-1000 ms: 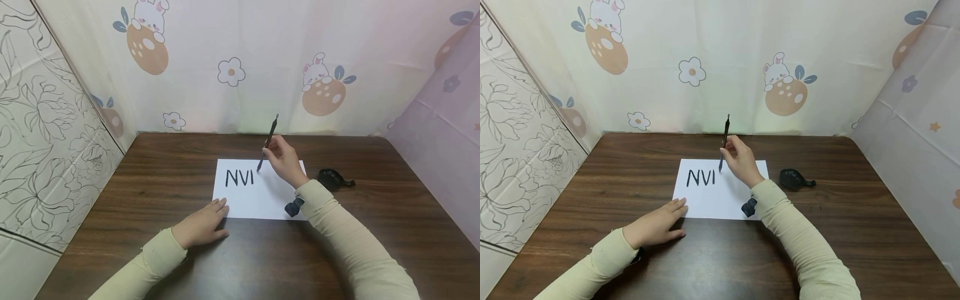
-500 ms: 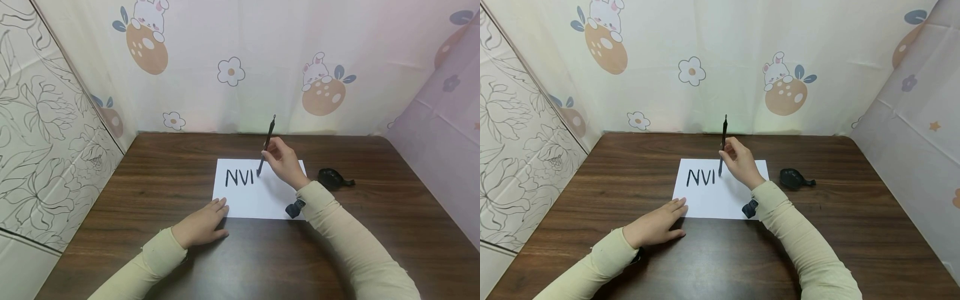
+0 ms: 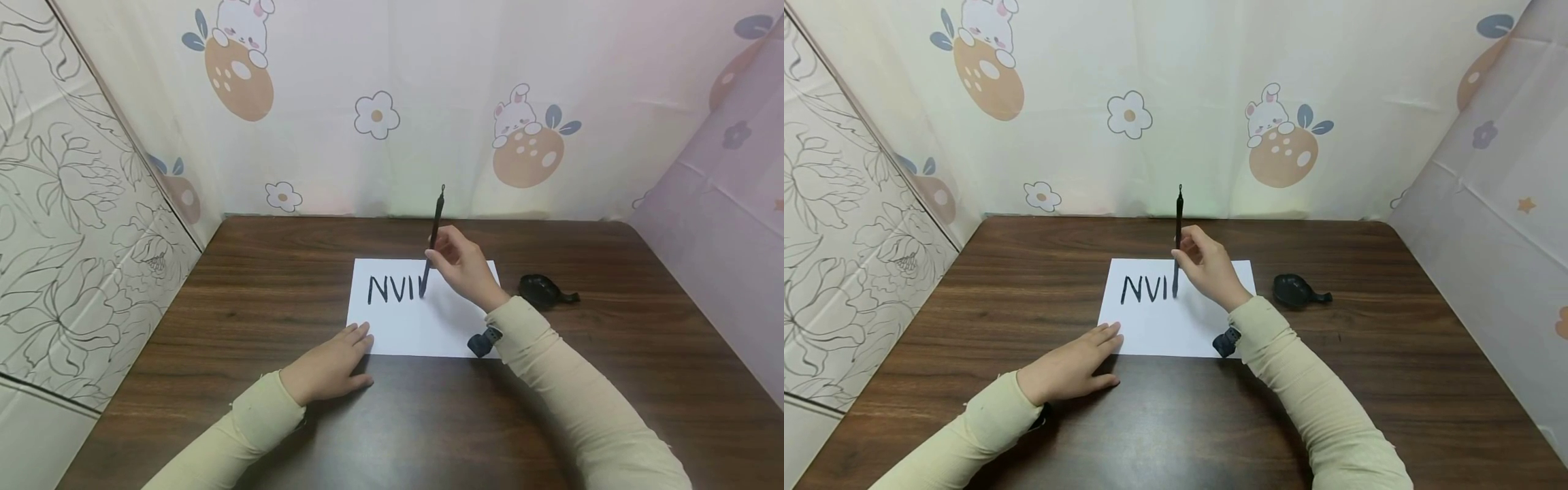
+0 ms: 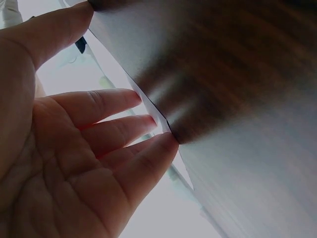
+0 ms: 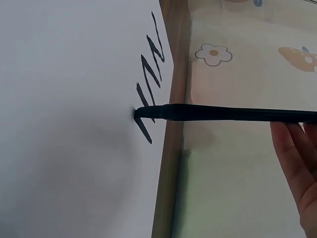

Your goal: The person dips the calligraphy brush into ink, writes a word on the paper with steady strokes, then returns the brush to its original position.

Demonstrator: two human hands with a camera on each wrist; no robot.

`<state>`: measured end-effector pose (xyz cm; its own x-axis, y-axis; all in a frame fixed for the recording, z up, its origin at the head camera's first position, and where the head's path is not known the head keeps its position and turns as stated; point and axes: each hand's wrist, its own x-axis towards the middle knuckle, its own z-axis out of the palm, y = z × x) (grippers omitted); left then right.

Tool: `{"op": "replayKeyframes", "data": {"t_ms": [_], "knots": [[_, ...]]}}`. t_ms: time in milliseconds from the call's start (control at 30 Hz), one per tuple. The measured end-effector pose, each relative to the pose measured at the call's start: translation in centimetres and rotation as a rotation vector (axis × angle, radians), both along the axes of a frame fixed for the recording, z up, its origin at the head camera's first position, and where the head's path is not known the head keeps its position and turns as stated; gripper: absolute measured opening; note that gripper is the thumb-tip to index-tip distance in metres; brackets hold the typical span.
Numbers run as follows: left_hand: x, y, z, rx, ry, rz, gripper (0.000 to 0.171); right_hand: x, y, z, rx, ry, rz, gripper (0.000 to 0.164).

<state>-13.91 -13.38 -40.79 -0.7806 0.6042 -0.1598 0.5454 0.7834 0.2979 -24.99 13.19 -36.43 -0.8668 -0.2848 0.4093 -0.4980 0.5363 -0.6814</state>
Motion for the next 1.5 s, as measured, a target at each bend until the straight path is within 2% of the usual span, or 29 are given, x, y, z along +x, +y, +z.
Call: {"op": "replayKeyframes", "data": {"t_ms": [300,433,600,800,1000,1200,1500], "knots": [[-0.2,0.0,0.1,0.006,0.012,-0.004,0.066,0.1,0.1,0.4,0.020,-0.004,0.028,0.027],[-0.2,0.0,0.2,0.002,0.009,-0.001,0.067,-0.2,0.3,0.6,0.011,0.021,0.011,0.025],[-0.3,0.1,0.1,-0.003,0.008,0.001,0.067,-0.9,0.8,0.8,-0.051,0.055,-0.041,0.022],[-0.3,0.1,-0.1,0.000,0.012,0.004,0.067,-1.8,1.3,0.4,-0.159,0.039,-0.088,0.022],[-0.2,0.1,-0.2,0.000,0.015,-0.004,0.067,-2.0,1.4,-0.3,-0.176,-0.001,-0.131,0.024],[-0.1,0.2,0.0,0.005,0.019,-0.007,0.067,-2.1,1.3,-0.8,-0.207,-0.018,-0.116,0.025],[0.1,0.1,-0.2,-0.006,0.009,0.008,0.067,-1.8,1.2,-1.0,-0.156,-0.012,-0.138,0.023]]}}
